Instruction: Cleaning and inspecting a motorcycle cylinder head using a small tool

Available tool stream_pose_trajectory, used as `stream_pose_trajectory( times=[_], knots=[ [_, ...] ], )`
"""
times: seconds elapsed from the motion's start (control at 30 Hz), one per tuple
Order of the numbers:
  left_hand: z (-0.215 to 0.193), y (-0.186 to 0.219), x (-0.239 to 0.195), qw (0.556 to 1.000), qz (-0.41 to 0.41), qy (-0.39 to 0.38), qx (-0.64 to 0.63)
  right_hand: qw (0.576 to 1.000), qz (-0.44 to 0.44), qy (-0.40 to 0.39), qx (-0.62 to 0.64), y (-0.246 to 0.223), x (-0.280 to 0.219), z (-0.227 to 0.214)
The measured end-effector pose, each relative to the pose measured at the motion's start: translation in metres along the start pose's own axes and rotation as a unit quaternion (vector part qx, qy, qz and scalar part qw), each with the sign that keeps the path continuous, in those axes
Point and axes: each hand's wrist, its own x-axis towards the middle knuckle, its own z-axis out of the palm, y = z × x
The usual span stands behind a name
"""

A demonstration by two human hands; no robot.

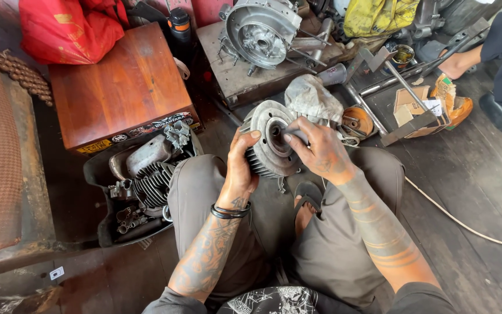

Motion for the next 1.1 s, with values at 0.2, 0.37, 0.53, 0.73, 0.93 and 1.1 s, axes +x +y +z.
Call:
stream_pose_trajectory(
  times=[0.2, 0.37, 0.53, 0.73, 0.93, 1.1],
  knots=[
    [-0.004, -0.010, 0.006, 1.000, 0.003, -0.008, 0.011, 0.999, -0.017, 0.023, 0.028, 0.005, -0.005, -0.001],
    [-0.001, -0.014, 0.007, 1.000, -0.004, -0.008, -0.004, 0.994, 0.013, 0.017, 0.103, 0.012, -0.008, -0.008],
    [-0.010, -0.021, 0.011, 1.000, -0.012, -0.005, -0.008, 0.989, 0.034, 0.008, 0.145, 0.006, -0.013, -0.004],
    [-0.015, -0.024, 0.014, 1.000, -0.010, -0.004, -0.002, 0.990, 0.033, 0.032, 0.132, 0.003, -0.016, -0.004],
    [-0.005, -0.018, 0.010, 1.000, -0.007, -0.001, -0.001, 0.993, 0.027, 0.039, 0.108, -0.002, -0.015, -0.011],
    [-0.002, -0.018, 0.012, 1.000, -0.005, -0.003, 0.000, 0.989, 0.048, 0.031, 0.137, 0.005, -0.019, -0.005]
  ],
)
